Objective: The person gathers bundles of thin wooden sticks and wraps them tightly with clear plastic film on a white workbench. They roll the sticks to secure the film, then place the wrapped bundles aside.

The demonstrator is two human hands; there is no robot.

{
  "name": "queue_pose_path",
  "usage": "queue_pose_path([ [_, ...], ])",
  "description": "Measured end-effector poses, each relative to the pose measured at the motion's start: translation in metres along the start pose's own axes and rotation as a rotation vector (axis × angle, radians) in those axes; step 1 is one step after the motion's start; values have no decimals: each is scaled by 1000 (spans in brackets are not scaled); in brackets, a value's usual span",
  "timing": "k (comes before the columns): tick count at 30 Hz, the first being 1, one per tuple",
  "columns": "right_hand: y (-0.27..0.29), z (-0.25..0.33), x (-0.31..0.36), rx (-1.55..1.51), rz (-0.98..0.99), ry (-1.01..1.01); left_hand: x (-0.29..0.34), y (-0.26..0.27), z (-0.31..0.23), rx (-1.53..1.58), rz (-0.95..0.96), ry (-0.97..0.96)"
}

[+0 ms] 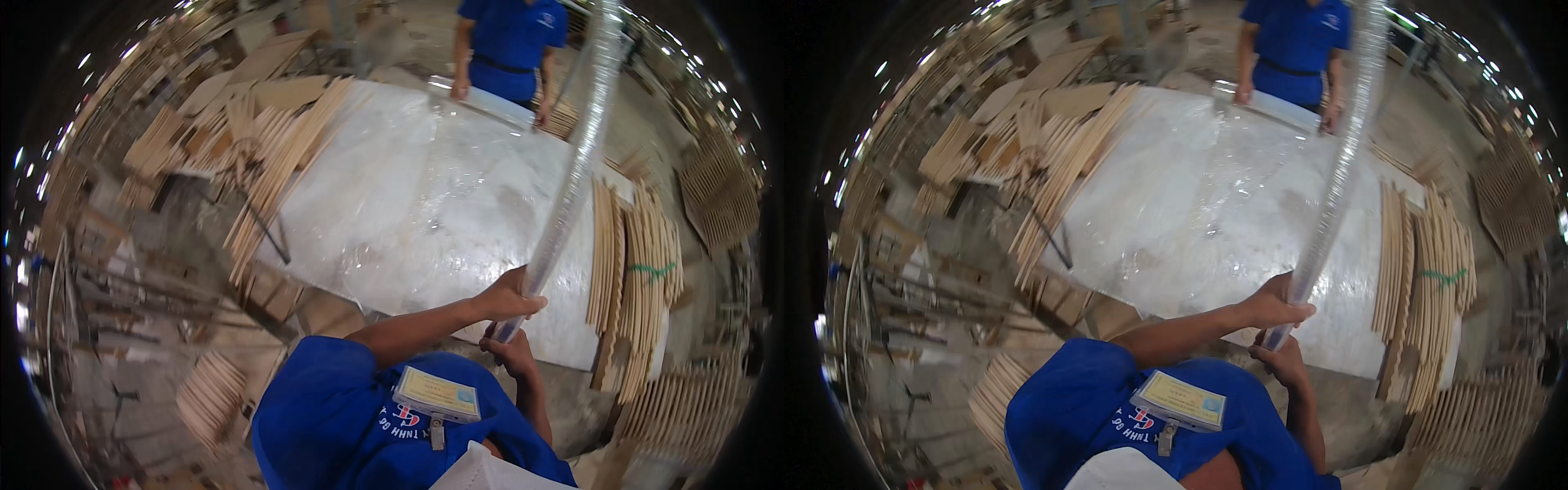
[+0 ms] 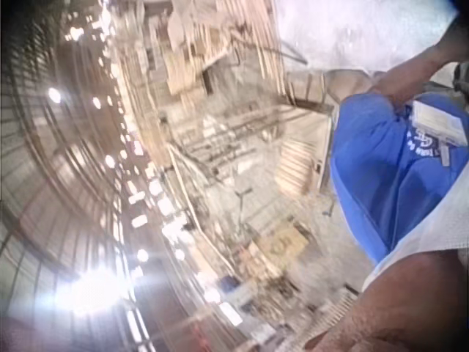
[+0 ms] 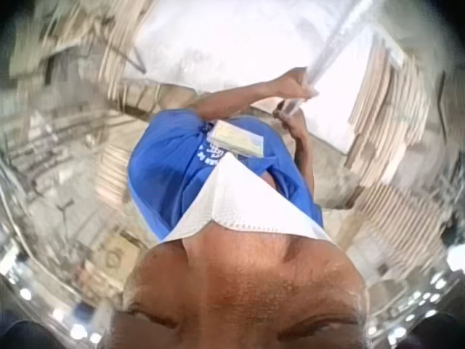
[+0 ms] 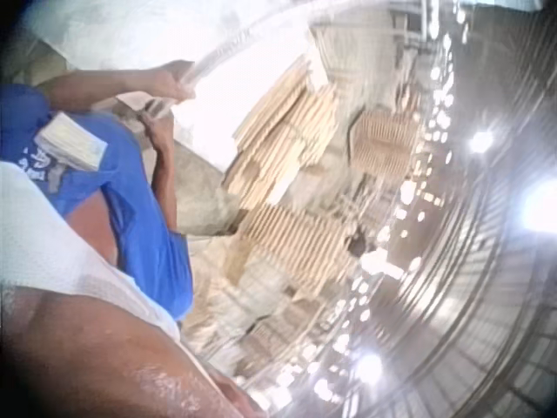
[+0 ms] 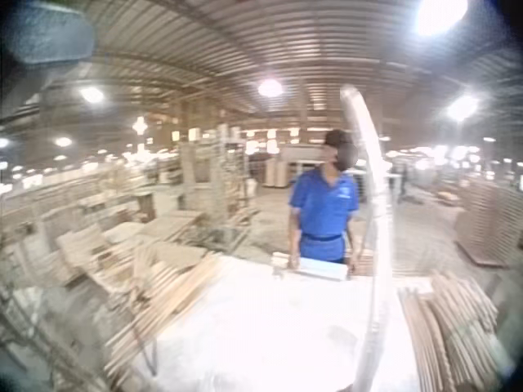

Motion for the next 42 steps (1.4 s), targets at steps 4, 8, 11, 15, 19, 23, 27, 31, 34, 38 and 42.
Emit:
queue_pose_path([
  [4,-20,11,-39,178,-49,329,26,17,-5,-473,-213,41],
  [8,10,-4,-45,-100,-59,498,6,-7,20,-510,-29,31],
  [11,17,-16,-38,-382,-244,671,18,-22,16,-284,33,-88],
  [15,87,-31,46,-95,-921,352,44,44,60,-508,26,109],
  [19,52,-126,175,-116,-1404,104,66,53,94,-929,326,286],
  [23,-74,-208,217,-293,-1600,-245,77,79,108,-954,519,416],
  [27,-182,-259,213,-607,-1644,-571,62,71,117,-991,619,404],
  [31,-196,-351,208,-1003,-1627,-624,40,33,125,-924,591,368],
  [34,-178,-416,242,-1075,-1671,-784,30,-11,132,-881,603,364],
  [38,-119,-469,356,-713,-2001,-982,38,-48,143,-884,624,440],
  [42,-31,-493,435,-494,-1940,-1177,43,-79,146,-813,600,546],
])
Point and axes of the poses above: each hand's wrist, its own x-axis away from the middle knuckle, its own y-axis out of the back of the hand, z = x × y, the point moved 6 cm from there along -x, towards the middle knuckle, and after that the axes turned 12 degrees about z, right-handed, at the moved point
